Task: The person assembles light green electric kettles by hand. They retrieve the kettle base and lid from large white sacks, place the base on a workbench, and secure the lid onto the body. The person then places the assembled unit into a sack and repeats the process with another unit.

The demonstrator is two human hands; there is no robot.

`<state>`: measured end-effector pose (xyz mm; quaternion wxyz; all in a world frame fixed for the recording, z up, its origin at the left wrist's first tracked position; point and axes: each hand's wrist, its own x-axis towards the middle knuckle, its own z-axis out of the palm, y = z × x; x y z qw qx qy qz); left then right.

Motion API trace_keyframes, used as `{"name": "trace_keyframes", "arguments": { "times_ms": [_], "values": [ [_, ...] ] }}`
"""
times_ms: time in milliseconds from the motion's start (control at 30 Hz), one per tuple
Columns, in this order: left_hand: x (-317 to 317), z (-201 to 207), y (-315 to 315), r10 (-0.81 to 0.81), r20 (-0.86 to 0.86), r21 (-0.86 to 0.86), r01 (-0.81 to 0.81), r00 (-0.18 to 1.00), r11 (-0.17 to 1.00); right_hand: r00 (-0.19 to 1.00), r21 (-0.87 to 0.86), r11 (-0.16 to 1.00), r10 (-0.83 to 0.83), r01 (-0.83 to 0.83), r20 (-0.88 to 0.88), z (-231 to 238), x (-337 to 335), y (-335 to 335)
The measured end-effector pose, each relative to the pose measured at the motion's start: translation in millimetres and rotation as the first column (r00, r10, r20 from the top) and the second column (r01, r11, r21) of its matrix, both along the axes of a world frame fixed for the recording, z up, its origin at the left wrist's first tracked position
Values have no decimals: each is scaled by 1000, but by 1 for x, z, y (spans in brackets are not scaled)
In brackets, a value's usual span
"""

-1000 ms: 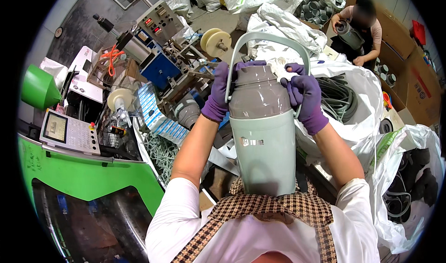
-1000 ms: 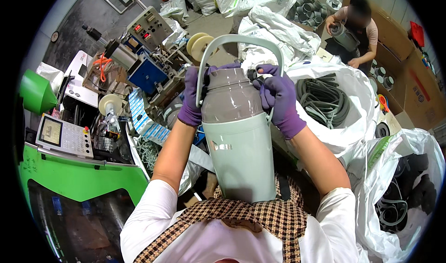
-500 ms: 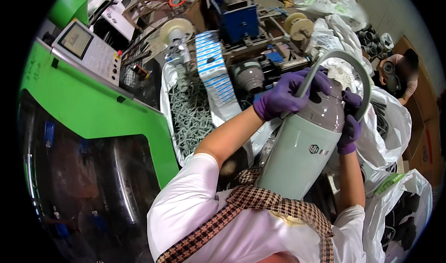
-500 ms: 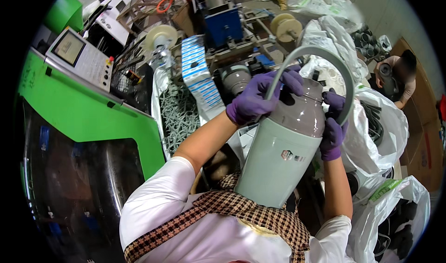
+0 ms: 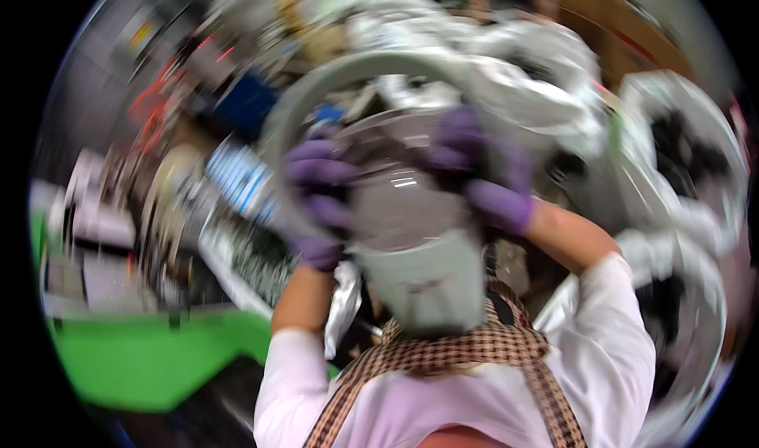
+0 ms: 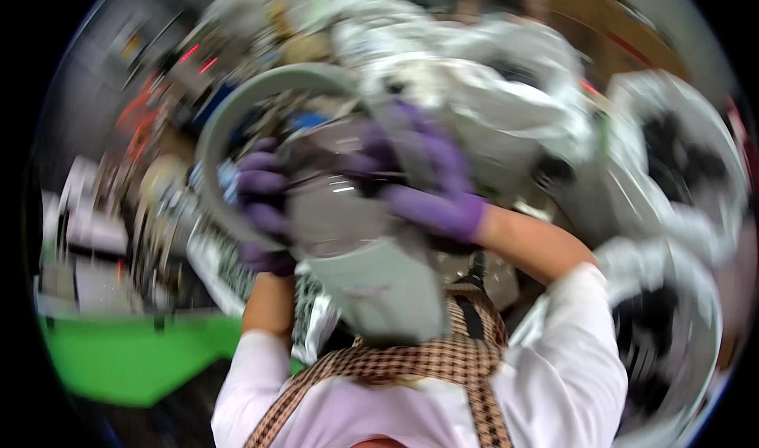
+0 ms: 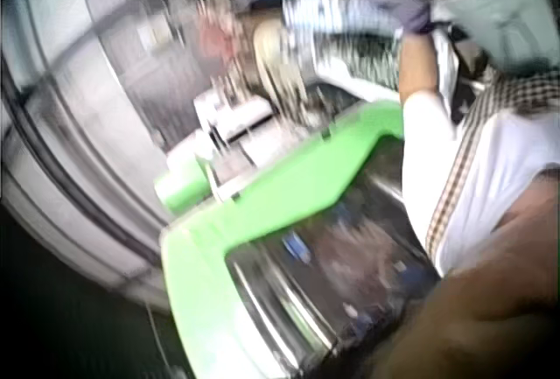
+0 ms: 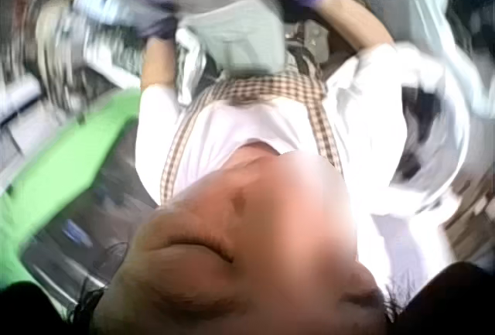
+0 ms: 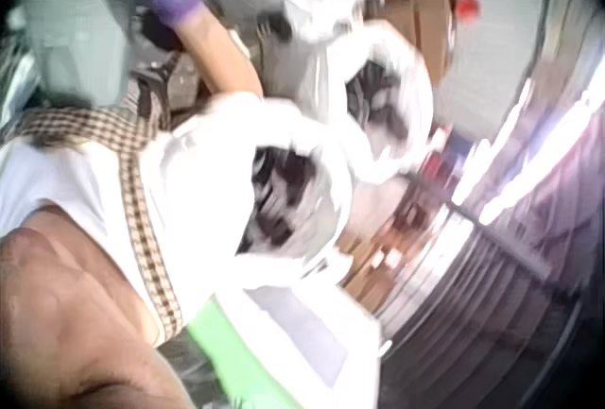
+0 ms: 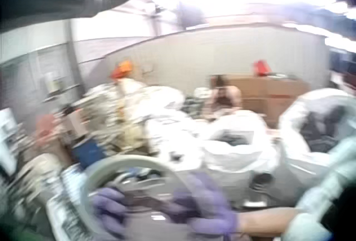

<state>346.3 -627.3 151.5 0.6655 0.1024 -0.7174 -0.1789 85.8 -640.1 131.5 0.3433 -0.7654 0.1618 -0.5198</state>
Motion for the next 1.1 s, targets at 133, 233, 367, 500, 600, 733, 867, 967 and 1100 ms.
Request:
{"name": "trace_keyframes", "arguments": {
  "times_ms": [133, 233, 367, 500, 600, 733, 867, 967, 1100],
  "values": [
    [21, -40, -37, -524, -650, 408, 834, 550, 370, 965, -341, 932, -32, 123, 260, 24, -1, 13],
    [-49, -11, -52, -483, -161, 801, 400, 861, 446, 985, -410, 896, -169, 169, 39, 3, -42, 85],
    [-102, 28, -86, -646, 261, 885, 90, 717, 457, 840, -344, 877, -443, 335, -314, -19, -149, 182],
    [-159, 16, -116, -658, 538, 812, -114, 526, 572, 199, -258, 532, -656, 807, -728, 7, -312, 316],
    [-198, -36, -150, -266, 883, 239, 116, 388, 964, -44, -25, -116, -159, 993, -986, 12, -357, 403],
    [-290, -39, -129, -767, 534, 831, -53, 357, 554, -19, 61, -350, -223, 935, -975, -117, -364, 480],
    [-264, -34, -134, -446, 834, 427, 130, 327, 895, -15, 108, -531, -222, 841, -975, -135, -383, 479],
    [-175, -57, -147, -495, 445, 800, -82, 746, 595, -18, 292, -457, -562, 840, -827, -104, -423, 513],
    [-94, -87, -100, -188, 129, 857, -14, 974, 515, -85, 268, -228, -886, 936, -456, -1, -411, 438]
  ]
}}
